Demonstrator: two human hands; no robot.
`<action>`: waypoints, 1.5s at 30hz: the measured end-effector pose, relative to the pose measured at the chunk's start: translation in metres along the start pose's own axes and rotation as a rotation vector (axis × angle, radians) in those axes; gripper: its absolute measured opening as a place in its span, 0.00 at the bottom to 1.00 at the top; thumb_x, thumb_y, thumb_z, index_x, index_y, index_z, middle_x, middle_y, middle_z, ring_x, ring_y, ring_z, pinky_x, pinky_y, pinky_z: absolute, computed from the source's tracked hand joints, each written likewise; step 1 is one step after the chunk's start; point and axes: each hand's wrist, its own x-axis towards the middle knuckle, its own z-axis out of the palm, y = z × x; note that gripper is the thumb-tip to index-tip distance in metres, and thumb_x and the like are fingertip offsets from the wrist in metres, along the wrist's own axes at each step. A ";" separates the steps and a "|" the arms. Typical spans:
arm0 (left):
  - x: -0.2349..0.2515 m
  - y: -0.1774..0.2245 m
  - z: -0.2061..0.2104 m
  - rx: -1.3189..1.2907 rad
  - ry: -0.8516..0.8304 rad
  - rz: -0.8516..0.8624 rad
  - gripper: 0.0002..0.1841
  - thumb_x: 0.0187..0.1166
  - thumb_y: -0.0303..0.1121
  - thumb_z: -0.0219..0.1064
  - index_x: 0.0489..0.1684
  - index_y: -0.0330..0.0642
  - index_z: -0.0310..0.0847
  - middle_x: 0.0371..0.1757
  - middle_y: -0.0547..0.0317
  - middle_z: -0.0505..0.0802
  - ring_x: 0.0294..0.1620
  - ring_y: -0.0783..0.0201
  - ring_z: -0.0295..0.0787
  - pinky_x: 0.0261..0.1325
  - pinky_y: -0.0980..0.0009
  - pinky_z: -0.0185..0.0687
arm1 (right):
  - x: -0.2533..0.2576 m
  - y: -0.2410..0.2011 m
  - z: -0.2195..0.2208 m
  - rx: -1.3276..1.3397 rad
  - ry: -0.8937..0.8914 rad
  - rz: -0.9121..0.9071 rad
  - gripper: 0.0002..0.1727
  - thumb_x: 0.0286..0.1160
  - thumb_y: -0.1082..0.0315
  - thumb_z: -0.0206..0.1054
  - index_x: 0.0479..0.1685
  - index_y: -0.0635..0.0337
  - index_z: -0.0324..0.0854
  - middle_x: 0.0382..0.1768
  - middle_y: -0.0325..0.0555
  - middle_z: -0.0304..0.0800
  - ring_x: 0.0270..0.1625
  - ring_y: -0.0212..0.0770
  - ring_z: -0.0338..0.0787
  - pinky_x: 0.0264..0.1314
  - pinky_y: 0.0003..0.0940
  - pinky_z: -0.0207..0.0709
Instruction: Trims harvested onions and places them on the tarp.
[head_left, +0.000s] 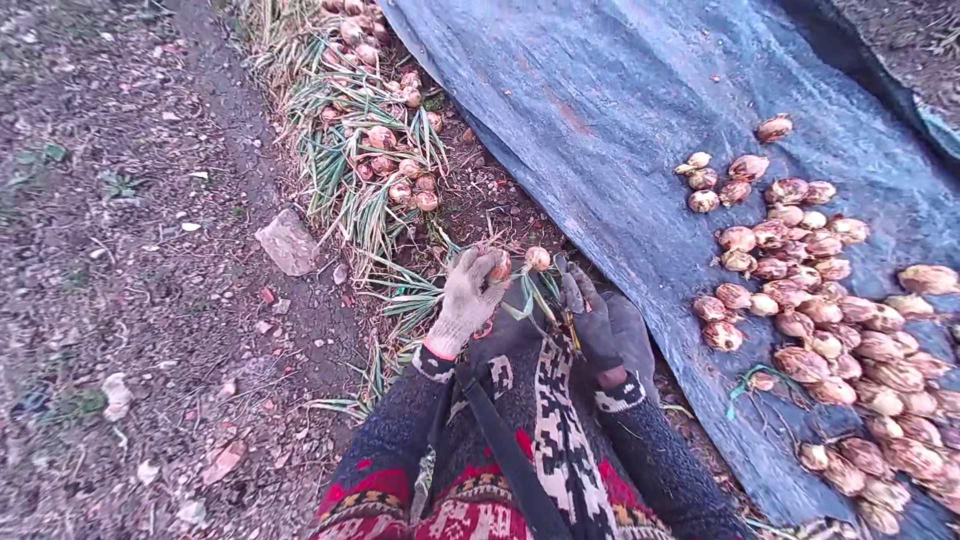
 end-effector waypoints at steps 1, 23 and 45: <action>0.001 0.007 0.003 -0.004 -0.049 0.037 0.30 0.69 0.47 0.79 0.71 0.48 0.84 0.72 0.51 0.87 0.77 0.56 0.79 0.83 0.52 0.71 | 0.002 -0.002 0.001 0.006 -0.022 -0.004 0.30 0.90 0.54 0.56 0.84 0.64 0.69 0.68 0.52 0.86 0.54 0.35 0.90 0.59 0.34 0.86; 0.096 -0.007 0.118 -0.339 -0.296 -0.527 0.27 0.70 0.35 0.78 0.71 0.41 0.83 0.62 0.56 0.94 0.60 0.65 0.92 0.65 0.62 0.91 | 0.035 0.016 -0.074 -0.077 0.094 0.366 0.26 0.91 0.45 0.52 0.73 0.50 0.83 0.34 0.43 0.90 0.29 0.36 0.86 0.34 0.37 0.86; 0.083 0.004 0.190 0.733 -0.652 0.146 0.26 0.77 0.42 0.67 0.77 0.55 0.80 0.81 0.42 0.79 0.85 0.36 0.67 0.86 0.33 0.54 | 0.014 0.021 -0.150 0.408 0.278 0.402 0.32 0.92 0.41 0.38 0.77 0.53 0.71 0.25 0.40 0.82 0.18 0.36 0.79 0.18 0.33 0.80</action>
